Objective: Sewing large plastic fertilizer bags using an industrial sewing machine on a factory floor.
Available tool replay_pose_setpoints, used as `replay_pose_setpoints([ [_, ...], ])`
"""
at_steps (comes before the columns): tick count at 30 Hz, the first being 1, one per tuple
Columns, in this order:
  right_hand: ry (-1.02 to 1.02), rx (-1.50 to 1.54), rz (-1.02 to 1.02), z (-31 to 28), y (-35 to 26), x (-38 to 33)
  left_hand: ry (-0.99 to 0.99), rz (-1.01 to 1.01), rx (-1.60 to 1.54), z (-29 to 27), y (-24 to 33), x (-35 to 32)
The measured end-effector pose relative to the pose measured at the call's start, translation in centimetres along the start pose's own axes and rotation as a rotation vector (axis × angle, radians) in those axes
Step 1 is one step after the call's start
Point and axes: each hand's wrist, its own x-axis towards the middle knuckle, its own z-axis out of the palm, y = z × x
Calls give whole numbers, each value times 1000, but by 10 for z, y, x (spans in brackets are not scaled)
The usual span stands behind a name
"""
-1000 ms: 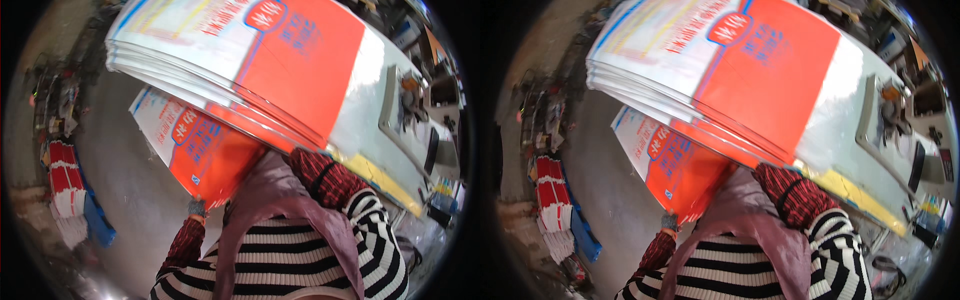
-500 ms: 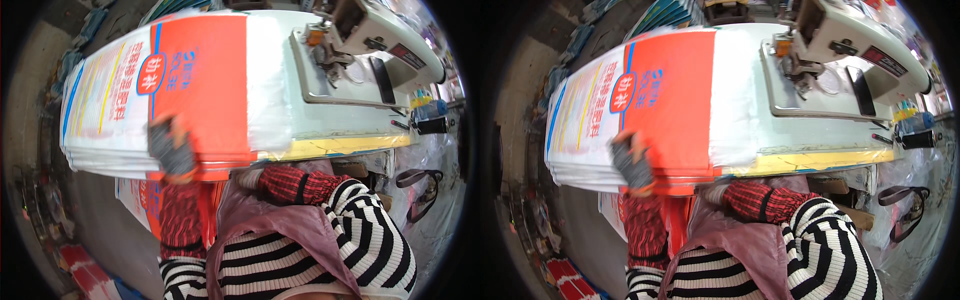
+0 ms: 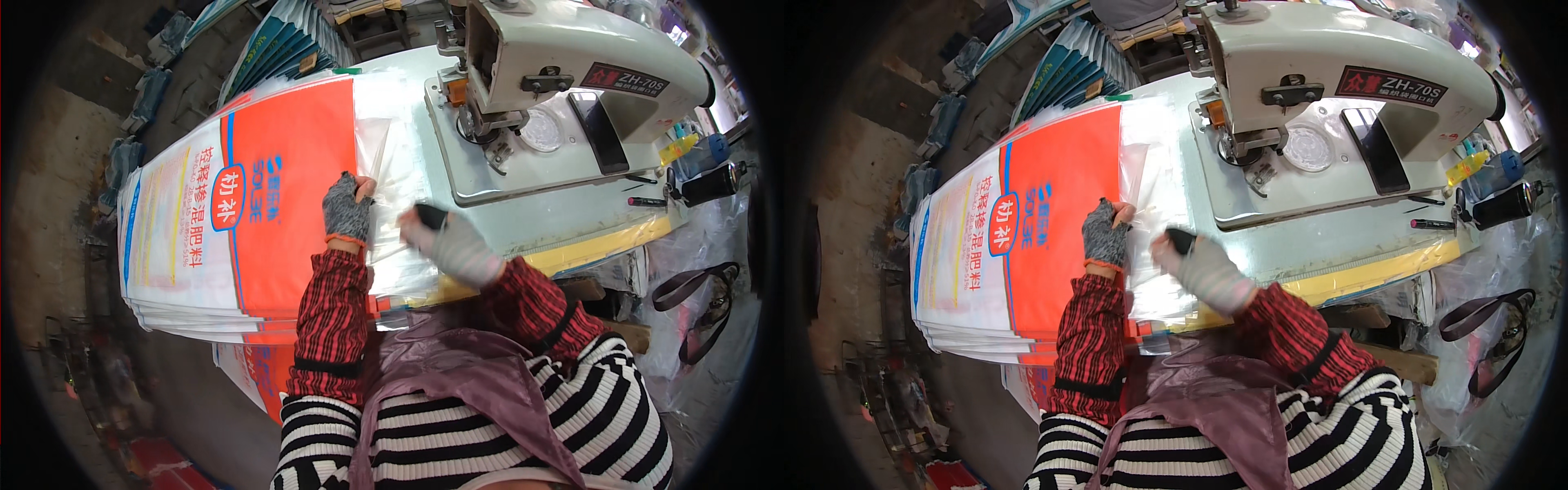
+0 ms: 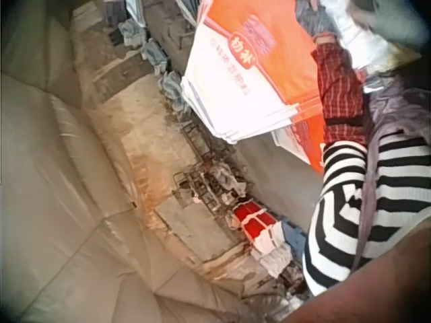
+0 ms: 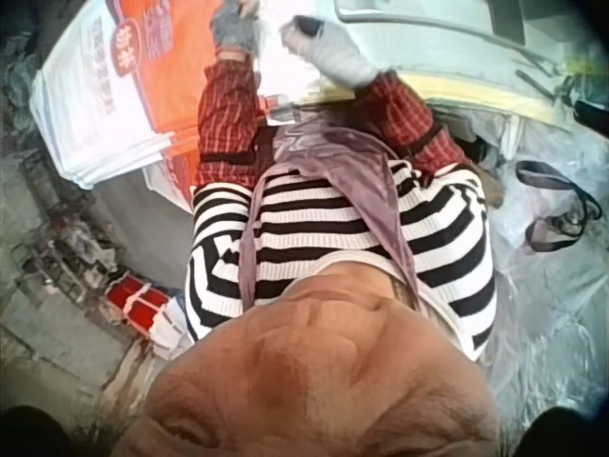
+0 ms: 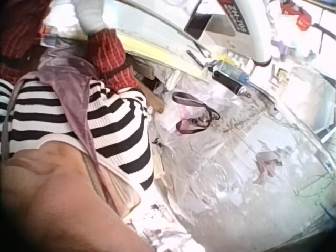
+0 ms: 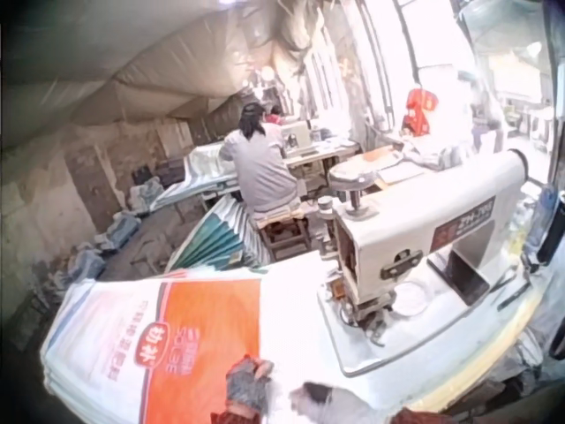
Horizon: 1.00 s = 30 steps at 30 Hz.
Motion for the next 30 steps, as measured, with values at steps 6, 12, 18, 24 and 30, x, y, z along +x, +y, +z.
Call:
replay_pose_setpoints([
  [6, 107, 43, -150, -3, -1, 94, -23, -15, 114, -4, 6, 2],
  [12, 145, -287, -177, 10, 3, 61, 240, 47, 1326, -94, -110, 21],
  [18, 380, -758, -134, -7, 56, 8, 295, -195, -429, -104, 41, -46],
  [24, -150, -700, -1263, 76, -24, -66, 426, 150, 401, -134, 72, -159],
  [30, 272, -1420, -890, 1, -10, 24, 436, 324, 786, -194, 62, -241],
])
